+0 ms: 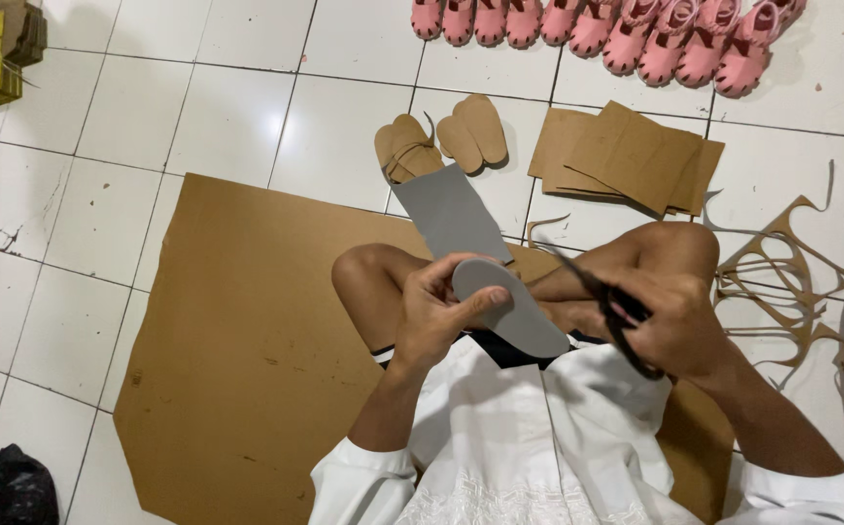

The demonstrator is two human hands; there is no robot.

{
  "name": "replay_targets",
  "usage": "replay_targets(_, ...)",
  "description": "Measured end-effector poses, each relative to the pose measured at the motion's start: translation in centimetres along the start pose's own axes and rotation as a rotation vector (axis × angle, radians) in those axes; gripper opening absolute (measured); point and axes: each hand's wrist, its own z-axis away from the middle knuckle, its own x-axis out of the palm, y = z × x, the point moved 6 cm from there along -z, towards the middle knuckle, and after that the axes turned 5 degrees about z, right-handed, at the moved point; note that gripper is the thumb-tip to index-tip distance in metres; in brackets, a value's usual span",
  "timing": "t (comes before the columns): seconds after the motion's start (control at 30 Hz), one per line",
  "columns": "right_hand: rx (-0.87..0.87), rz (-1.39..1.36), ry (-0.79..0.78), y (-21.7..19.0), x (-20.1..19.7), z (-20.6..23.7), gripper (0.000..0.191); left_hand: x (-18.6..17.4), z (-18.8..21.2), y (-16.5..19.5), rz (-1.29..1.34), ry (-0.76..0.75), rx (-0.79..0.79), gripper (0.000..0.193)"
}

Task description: The person sits on the workshop floor and cuts shoe insole and strap patterns out of cardboard sheets using scissors. They cut along drawn outlines, trim curved edges, set finished cut pieces aside with completed cardboard sole shapes, and pick up new marked cardboard sheets to continue cutting.

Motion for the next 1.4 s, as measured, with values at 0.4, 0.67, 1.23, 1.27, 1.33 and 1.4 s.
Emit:
replay_targets(0.4, 0.598, -1.149, 0.15, 3.2, 7.5, 1.5, 0.03, -3.1, -3.7, -1.6, 0.108, 0.324, 0.135, 0.032)
replay_targets(0.67, 0.574, -0.976, 0.284, 3.7, 9.2, 1.0, 0.036, -4.0, -4.2, -4.3, 0.367, 0.305, 0.095, 0.051)
replay_targets(1.23, 0.879, -0.55, 0.296, 5.9, 12.3, 8.8, 0.031, -5.0, -10.7, -1.1, 0.209, 0.243, 0.233, 0.052)
replay_targets(1.27, 0.88, -0.546, 0.288, 6.1, 12.7, 9.3, 0.031, -6.1, -13.1, -1.1, 0.156, 0.314, 0.156, 0.059)
replay_targets(1.33, 0.894, -0.535, 0.256, 6.1, 13.5, 10.6, 0.03, -8.4, -16.0, -1.8, 0.02, 0.381, 0.062, 0.069)
replay_targets(1.4, 0.887, -0.565, 0.253, 6.0, 14.2, 11.6, 0.031, -11.2, -16.3, -2.5, -0.317, 0.517, 0.061, 0.072)
